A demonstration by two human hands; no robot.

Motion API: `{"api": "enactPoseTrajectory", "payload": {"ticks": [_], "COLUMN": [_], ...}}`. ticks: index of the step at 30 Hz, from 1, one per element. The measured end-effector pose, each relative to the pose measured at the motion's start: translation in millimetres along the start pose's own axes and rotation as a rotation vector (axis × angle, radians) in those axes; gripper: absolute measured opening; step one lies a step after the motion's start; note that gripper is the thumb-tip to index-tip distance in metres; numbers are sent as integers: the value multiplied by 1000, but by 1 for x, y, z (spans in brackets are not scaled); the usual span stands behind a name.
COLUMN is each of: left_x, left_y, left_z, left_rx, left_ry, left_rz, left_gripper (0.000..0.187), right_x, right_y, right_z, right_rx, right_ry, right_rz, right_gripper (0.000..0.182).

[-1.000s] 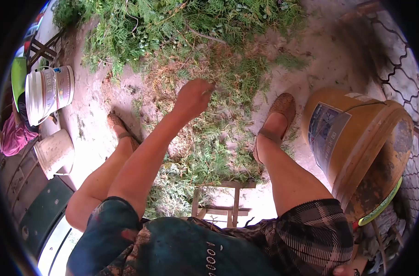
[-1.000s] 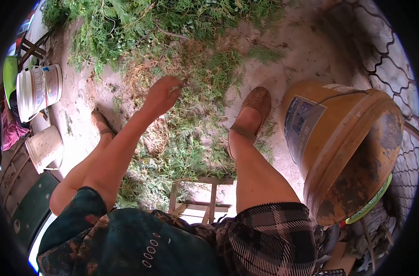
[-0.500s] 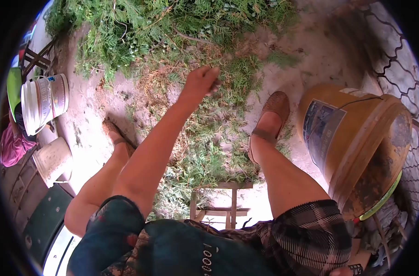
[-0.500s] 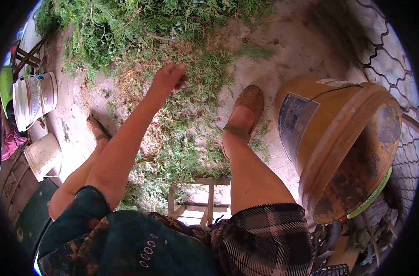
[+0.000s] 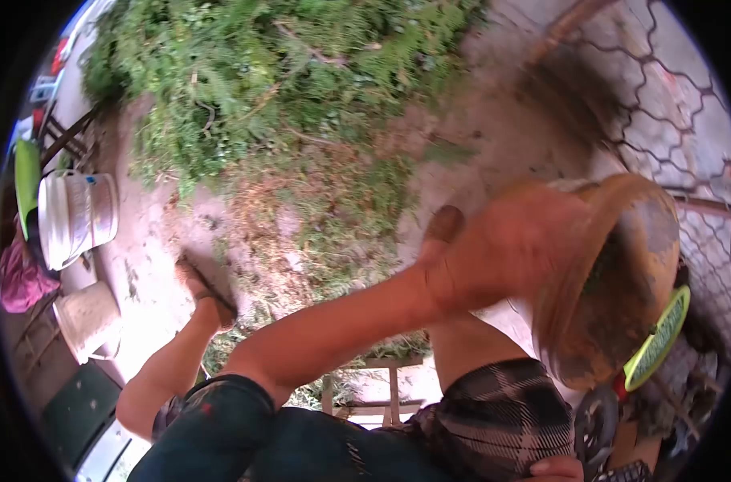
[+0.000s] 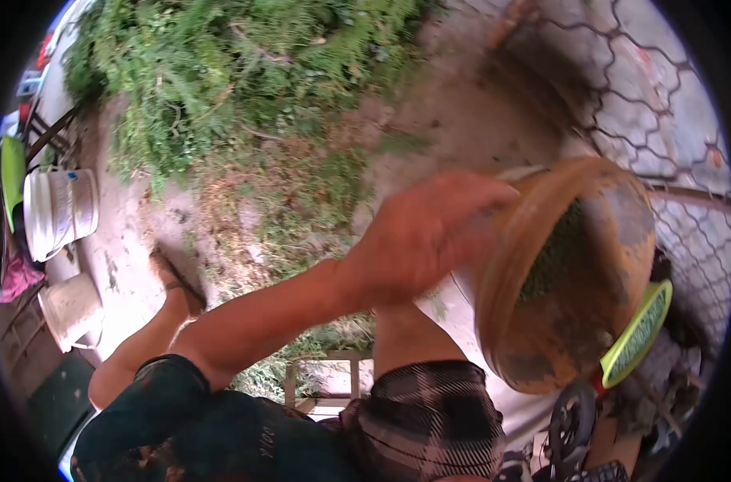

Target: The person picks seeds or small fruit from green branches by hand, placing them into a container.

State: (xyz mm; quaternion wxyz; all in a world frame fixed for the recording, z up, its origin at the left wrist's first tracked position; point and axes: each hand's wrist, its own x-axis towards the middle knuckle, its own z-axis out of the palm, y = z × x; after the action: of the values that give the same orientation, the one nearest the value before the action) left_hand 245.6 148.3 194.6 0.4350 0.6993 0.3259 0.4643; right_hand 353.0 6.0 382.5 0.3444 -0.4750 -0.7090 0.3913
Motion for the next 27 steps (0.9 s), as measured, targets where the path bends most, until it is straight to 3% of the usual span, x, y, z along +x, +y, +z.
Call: {"api": "enactPoseTrajectory", "payload": {"ticks": [2, 3, 5, 6, 7, 8, 13, 14, 15, 16, 17, 19, 20, 21, 22, 23, 25, 27], "left_x": [-19, -35, -71, -100, -128, -153, -308, -322, -329, -331, -332, -328, -317, -298, -287, -268, -247, -264], "left_y": [-61, -104, -160, -174, -183, -181, -94, -67, -55, -51, -54, -92, -114, -139, -156, -175, -207, -241], "left_z": [-13, -13, -34, -41, -50, -60, -90, -93, -99, -107, -117, -152, -169, -203, -224, -250, -271, -269], "left_rx": [320, 694, 946, 944, 972, 999, 1014, 1027, 1017, 776, 531, 703, 945, 893, 1038, 1122, 1259, 1074], "left_ry": [79, 68, -165, -164, -306, -454, -616, -694, -703, -715, -712, -363, -145, -77, 69, 12, 189, 154], "left_rz": [-124, -230, -447, -463, -449, -438, -763, -866, -891, -1055, -1202, -1219, -1038, -1045, -805, -780, -966, -1098], "left_gripper": [41, 45, 52, 52, 55, 59, 69, 57, 57, 53, 49, 39, 36, 37, 39, 52, 70, 82], "right_x": [-5, -5, -5, -6, -5, -5, -2, -3, -4, -13, -16, -18, -17, -14, -13, -13, -12, -9], "right_y": [4, 6, 7, 6, 5, 3, 17, 18, 16, 11, 13, 16, 17, 19, 20, 19, 17, 16], "right_z": [4, 5, 1, -2, -6, -12, -28, -29, -29, -15, -12, -6, -3, -1, 1, 1, -1, -4], "right_rx": [-31, -22, -21, 3, 10, 7, 102, 130, 158, 69, 81, 21, 34, 9, -17, -11, 13, 19], "right_ry": [133, 133, 78, 40, 31, -46, -219, -252, -289, -118, -134, -24, -41, -17, 7, -10, -65, -95], "right_rz": [-18, -18, -51, -33, -34, -1, -59, -79, -99, -91, -84, -171, -158, -207, -255, -244, -211, -215], "right_gripper": [15, 15, 17, 20, 20, 22, 27, 28, 28, 30, 30, 31, 31, 31, 32, 32, 33, 34]}}
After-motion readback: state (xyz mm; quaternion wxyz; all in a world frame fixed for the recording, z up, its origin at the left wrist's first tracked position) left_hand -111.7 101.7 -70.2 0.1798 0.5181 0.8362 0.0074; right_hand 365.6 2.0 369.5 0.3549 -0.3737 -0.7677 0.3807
